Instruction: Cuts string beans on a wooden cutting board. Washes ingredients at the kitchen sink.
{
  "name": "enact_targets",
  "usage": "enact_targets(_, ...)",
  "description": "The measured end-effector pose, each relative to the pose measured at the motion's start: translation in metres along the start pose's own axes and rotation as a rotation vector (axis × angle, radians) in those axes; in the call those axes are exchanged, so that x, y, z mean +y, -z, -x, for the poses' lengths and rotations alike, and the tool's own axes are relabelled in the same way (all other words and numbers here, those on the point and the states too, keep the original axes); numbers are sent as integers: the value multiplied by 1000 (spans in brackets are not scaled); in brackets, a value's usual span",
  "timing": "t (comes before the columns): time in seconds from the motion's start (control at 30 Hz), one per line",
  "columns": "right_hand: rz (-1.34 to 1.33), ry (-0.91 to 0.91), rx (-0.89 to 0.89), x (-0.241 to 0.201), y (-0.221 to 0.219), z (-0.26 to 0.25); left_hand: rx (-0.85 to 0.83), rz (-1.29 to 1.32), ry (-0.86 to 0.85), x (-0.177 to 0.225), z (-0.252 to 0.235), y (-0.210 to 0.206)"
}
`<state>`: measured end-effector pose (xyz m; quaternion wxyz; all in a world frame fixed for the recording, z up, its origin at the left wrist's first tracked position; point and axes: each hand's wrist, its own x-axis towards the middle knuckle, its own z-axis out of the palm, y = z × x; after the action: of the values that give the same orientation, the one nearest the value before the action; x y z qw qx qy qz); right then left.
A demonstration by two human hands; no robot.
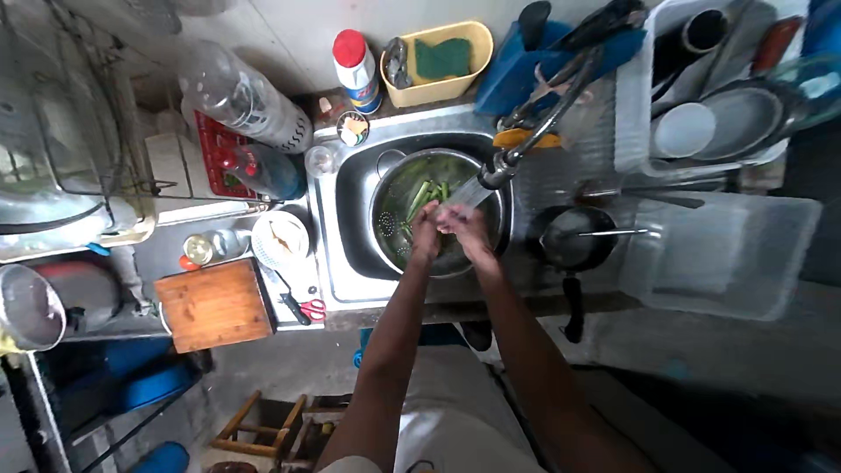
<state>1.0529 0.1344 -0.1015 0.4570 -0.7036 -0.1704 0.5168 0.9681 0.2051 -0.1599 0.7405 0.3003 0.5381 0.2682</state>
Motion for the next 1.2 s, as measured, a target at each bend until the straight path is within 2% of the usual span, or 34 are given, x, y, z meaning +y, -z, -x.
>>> enact_targets(0.1,66,-18,225,-27,7,-17,-75,160,123,9,-4,-17)
enact_targets(0.23,46,-41,451,-63,43,-38,-48,188,240,25,-6,-43)
enact_targets(0.4,-136,-228,332,-106,79,-63,72,93,360,27,-4,-57)
enact_targets(0.47,-218,-281,315,-112,95,-74,72,-86,299,19,3,-57)
enact_targets(0.57,-210,-285,329,-113,117,-85,-47,-398,210,22,32,-43)
enact_targets(0.67,-324,-95,282,-112,136,-87,-72,-757,24,21,42,-29)
enact_targets(0.7,-364,-41,228,-117,133,-84,-72,-878,-26,22,45,-23)
enact_targets(0.77,-278,-24,267,-128,112,-69,-63,-1020,-94,29,56,-15)
enact_targets(0.87,270,35,372,-124,83,-27,-115,-1100,-162,41,73,-7)
enact_targets(0.93,573,165,432,-108,56,13,-161,-1123,-134,45,82,-3)
enact_targets(0.97,676,209,393,-95,44,29,-170,-1132,-119,46,86,-2)
enact_targets(1.0,748,213,281,-79,34,41,-184,-1153,-106,46,88,-1)
enact_targets(1.07,855,120,82,-55,13,65,-175,-1208,-147,51,98,4)
enact_targets(1.1,895,111,106,-50,-1,81,-175,-1223,-186,57,106,10)
enact_targets(1.2,921,205,374,-50,-47,131,-289,-1170,-318,73,132,38)
